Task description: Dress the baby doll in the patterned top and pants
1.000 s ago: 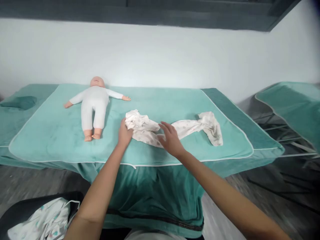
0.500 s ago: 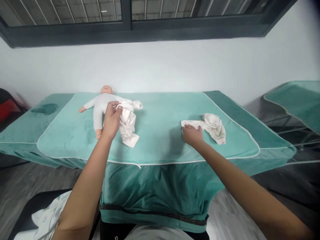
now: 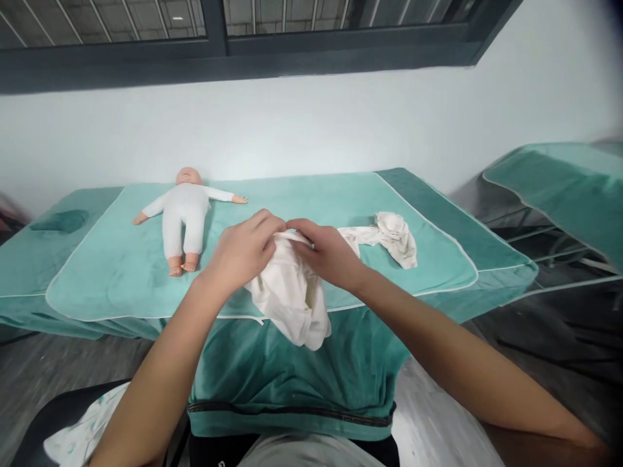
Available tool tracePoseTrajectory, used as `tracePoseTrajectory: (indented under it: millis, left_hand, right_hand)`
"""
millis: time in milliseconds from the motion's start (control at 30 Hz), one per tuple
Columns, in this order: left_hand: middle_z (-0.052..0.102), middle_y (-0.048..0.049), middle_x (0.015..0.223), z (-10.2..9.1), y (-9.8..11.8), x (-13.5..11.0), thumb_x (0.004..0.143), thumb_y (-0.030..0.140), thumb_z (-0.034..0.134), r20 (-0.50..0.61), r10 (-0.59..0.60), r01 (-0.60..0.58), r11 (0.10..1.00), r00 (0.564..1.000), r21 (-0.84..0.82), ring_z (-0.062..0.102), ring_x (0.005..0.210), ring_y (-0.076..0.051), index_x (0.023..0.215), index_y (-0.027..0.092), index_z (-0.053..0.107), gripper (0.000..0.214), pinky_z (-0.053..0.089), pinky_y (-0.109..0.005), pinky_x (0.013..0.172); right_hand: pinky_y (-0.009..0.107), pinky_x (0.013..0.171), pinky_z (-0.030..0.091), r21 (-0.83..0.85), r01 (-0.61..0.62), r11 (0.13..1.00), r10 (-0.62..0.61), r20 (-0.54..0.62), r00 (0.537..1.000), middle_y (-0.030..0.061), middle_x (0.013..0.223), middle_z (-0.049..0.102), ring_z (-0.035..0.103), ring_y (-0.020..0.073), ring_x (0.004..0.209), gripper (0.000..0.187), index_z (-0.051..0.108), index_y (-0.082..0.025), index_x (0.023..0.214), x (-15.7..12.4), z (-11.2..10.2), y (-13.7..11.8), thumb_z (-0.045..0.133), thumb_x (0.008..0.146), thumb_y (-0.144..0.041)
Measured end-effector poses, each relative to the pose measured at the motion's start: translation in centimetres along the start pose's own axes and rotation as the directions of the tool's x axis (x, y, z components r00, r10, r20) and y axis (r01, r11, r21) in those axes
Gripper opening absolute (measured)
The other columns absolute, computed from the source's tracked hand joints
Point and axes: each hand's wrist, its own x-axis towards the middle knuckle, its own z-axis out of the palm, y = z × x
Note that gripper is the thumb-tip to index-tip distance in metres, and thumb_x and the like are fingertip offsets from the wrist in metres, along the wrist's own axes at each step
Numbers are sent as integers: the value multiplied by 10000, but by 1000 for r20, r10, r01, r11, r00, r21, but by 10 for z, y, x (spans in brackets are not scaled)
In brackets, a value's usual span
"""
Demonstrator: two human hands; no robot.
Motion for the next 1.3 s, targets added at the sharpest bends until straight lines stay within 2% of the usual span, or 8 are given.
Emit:
tracePoseTrajectory:
  millis: [133, 400, 567, 700, 800, 1000, 1167, 1300]
  left_hand:
    - [689, -43, 950, 9, -31, -18, 760, 7, 528, -99, -147, 164, 968, 984, 192, 628, 897, -251, 939, 250, 639, 322, 424, -330, 718]
    - [662, -33, 965, 12, -50, -25, 804, 108, 549, -387, -224, 231, 972, 894, -29, 620, 931, -217, 846, 243, 466, 163, 463, -337, 818]
    - [645, -25, 955, 3, -48, -29, 792, 100, 589, -385, -245, 311, 943, 890, 118, 593, 878, -207, 908, 239, 529, 191, 406, -299, 714]
    - [679, -57, 1089, 1, -59, -36, 789, 59, 564, -389, -275, 384, 892, 879, 238, 628, 956, -241, 1025, 239, 615, 301, 369, -301, 657]
    - [711, -60, 1074, 5, -73, -42, 803, 55, 563, -367, -347, 445, 866, 863, 229, 650, 950, -260, 1054, 248, 659, 331, 393, -311, 690]
    - [747, -56, 938, 8, -98, -57, 802, 124, 620, -381, -472, 553, 822, 795, 135, 663, 877, -278, 1038, 255, 698, 281, 446, -318, 742]
    - [763, -106, 1007, 11, -120, -25, 866, 340, 653, -261, -626, 678, 687, 735, 261, 690, 956, -335, 1168, 258, 668, 313, 497, -380, 801]
    - [742, -147, 1123, 38, -148, 17, 942, 389, 559, -186, -732, 745, 588, 656, 313, 674, 1090, -376, 1242, 238, 628, 343, 519, -456, 890]
  right_hand:
    - [320, 736, 457, -164, -2, 987, -17, -113, 993, 31, 1005, 735, 664, 218, 883, 240, 649, -245, 980, -1, 0, 20, 487, 845, -130]
    - [298, 599, 388, -160, -92, 983, 67, -155, 986, 6, 843, 631, 510, 159, 631, 169, 550, -245, 910, -15, 3, 41, 566, 762, -165]
    - [302, 582, 330, -370, -165, 914, 59, -282, 958, 50, 1001, 624, 492, 156, 638, 182, 557, -237, 935, -17, -12, 46, 568, 781, -139]
    - [323, 605, 362, -480, -230, 846, 66, -334, 940, 121, 1166, 635, 606, 246, 839, 286, 619, -217, 1024, -15, -18, 67, 532, 777, -103]
    - [351, 704, 455, -388, -199, 900, 93, -274, 957, 123, 1227, 673, 642, 291, 1020, 343, 656, -215, 1040, -17, -17, 92, 497, 766, -84]
    - [350, 730, 480, -175, -417, 892, 368, -254, 895, 69, 953, 761, 675, 261, 858, 300, 715, -226, 1044, -28, -23, 133, 536, 803, -205]
    - [363, 761, 475, -270, -476, 837, 421, -239, 875, 84, 1018, 770, 677, 293, 930, 335, 725, -238, 1104, 0, -28, 144, 540, 824, -229]
    - [415, 839, 496, -341, -534, 773, 461, -276, 843, 133, 1162, 746, 658, 333, 1040, 412, 687, -207, 1207, 49, -13, 161, 512, 836, -166]
